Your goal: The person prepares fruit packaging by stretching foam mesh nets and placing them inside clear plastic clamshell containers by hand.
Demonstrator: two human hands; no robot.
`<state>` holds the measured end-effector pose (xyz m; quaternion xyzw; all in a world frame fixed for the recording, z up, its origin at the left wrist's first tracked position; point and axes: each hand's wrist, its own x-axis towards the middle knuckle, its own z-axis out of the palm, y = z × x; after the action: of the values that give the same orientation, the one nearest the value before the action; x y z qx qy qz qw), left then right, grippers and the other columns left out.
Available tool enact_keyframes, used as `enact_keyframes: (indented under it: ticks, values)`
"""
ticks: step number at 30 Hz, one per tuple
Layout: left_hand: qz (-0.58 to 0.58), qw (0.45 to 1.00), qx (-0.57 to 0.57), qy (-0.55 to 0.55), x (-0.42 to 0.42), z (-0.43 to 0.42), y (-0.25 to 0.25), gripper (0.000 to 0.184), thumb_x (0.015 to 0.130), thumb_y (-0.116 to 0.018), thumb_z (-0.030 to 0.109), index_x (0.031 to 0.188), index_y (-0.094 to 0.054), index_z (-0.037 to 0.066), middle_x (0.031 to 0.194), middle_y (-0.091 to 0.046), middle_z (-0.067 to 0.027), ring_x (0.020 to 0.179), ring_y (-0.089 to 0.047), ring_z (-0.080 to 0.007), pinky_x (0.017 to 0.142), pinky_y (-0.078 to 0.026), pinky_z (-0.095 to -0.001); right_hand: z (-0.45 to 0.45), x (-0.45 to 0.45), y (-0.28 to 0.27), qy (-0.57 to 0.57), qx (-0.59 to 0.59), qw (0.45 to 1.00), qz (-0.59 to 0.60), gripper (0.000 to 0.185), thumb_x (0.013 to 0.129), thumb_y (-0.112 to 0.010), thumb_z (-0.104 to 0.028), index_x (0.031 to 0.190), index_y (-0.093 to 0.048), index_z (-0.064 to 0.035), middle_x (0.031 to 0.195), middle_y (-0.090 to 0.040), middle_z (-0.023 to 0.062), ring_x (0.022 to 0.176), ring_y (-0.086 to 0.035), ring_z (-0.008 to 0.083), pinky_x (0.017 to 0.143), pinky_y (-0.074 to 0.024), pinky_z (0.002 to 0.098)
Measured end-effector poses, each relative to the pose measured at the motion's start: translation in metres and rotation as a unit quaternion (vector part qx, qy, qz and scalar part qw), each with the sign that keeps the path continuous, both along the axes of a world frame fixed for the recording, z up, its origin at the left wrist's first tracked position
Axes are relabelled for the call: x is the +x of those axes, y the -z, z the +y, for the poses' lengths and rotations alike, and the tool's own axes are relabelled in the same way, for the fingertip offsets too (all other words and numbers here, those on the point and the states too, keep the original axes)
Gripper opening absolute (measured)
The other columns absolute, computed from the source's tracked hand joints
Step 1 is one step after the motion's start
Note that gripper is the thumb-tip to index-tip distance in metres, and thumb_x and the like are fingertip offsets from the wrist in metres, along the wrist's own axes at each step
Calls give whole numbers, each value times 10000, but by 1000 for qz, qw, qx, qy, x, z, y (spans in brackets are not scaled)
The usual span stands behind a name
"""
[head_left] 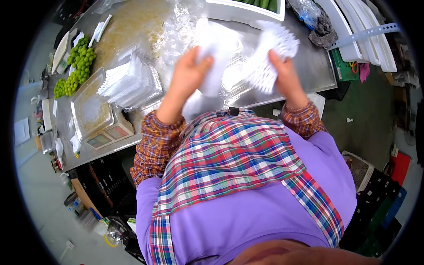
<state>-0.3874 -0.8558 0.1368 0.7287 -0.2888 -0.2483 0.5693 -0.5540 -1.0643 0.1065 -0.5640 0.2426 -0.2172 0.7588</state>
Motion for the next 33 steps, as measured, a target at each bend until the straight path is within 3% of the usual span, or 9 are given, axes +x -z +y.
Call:
enact_keyframes:
  ticks: [3, 7, 11, 13, 15, 19, 27, 31, 33]
  values:
    - [118, 982, -120, -91, 11, 2, -21, 236, 941, -562, 182, 1079, -585, -8, 902, -667, -61, 765, -639, -117, 632, -509, -246, -58, -14, 6, 62, -223, 964, 132, 393, 849, -697, -277, 1091, -610, 20, 954, -660, 98, 821, -648, 191, 735, -516, 289]
    - [140, 983, -96, -77, 0, -4, -17, 353, 988, -512, 291, 1155, -598, -9, 986, -650, -36, 841, -594, -92, 729, -475, -222, -98, -16, 61, -73, -623, 657, 418, 455, 792, -721, -292, 1129, -609, -7, 983, -633, 156, 846, -630, 292, 754, -512, 368]
    - [73, 990, -99, -74, -16, -19, -9, 351, 996, -495, 327, 1037, -626, 3, 873, -607, 18, 757, -513, -44, 646, -424, -212, -62, 4, 32, 37, -583, 801, 131, 500, 821, -687, -327, 1182, -580, 2, 1043, -621, 150, 925, -611, 291, 825, -498, 367]
    - [22, 994, -82, -63, -26, -24, -8, 349, 993, -503, 338, 933, -603, 9, 773, -578, 30, 680, -484, -36, 573, -400, -218, -22, 21, 18, -10, -150, 986, -66, 503, 877, -630, -335, 1251, -530, -13, 1030, -613, 101, 943, -605, 220, 836, -498, 330]
    - [-53, 995, -73, -51, -37, -33, -6, 348, 990, -511, 327, 824, -574, 28, 673, -559, 8, 605, -470, -58, 525, -387, -237, 19, 34, 10, -126, -45, 985, -109, 467, 990, -462, -355, 1319, -439, -25, 1031, -597, 59, 921, -579, 138, 815, -490, 295]
    - [-253, 961, -37, -107, -28, -23, 0, 299, 985, -512, 273, 785, -568, 57, 601, -512, -44, 545, -468, -104, 504, -376, -270, 44, 56, 20, 48, -56, 993, -95, 364, 984, -495, -385, 1021, -595, -37, 883, -580, -5, 802, -510, 83, 716, -425, 231]
    - [-98, 968, -92, -213, 19, 26, -3, 290, 985, -520, 279, 975, -644, 17, 750, -577, 8, 623, -498, -61, 561, -420, -210, -12, 18, -11, 39, 0, 989, -140, 307, 985, -522, -280, 1029, -595, 15, 956, -643, 30, 863, -591, 70, 754, -480, 235]
    - [-66, 996, -8, -57, 8, -4, 11, 350, 993, -481, 305, 1137, -627, 21, 1022, -630, -64, 830, -544, -106, 695, -451, -235, 0, 19, -32, -13, -134, 982, -130, 283, 800, -765, -172, 966, -592, -22, 897, -641, 27, 791, -588, 85, 686, -477, 235]
    - [-47, 997, 4, -69, 5, -8, 12, 360, 996, -466, 315, 1160, -619, 34, 1034, -626, -64, 841, -542, -107, 688, -450, -237, -2, 16, -33, -9, -432, 886, -170, 270, 742, -770, -117, 942, -600, -53, 862, -632, 44, 762, -600, 151, 657, -478, 266]
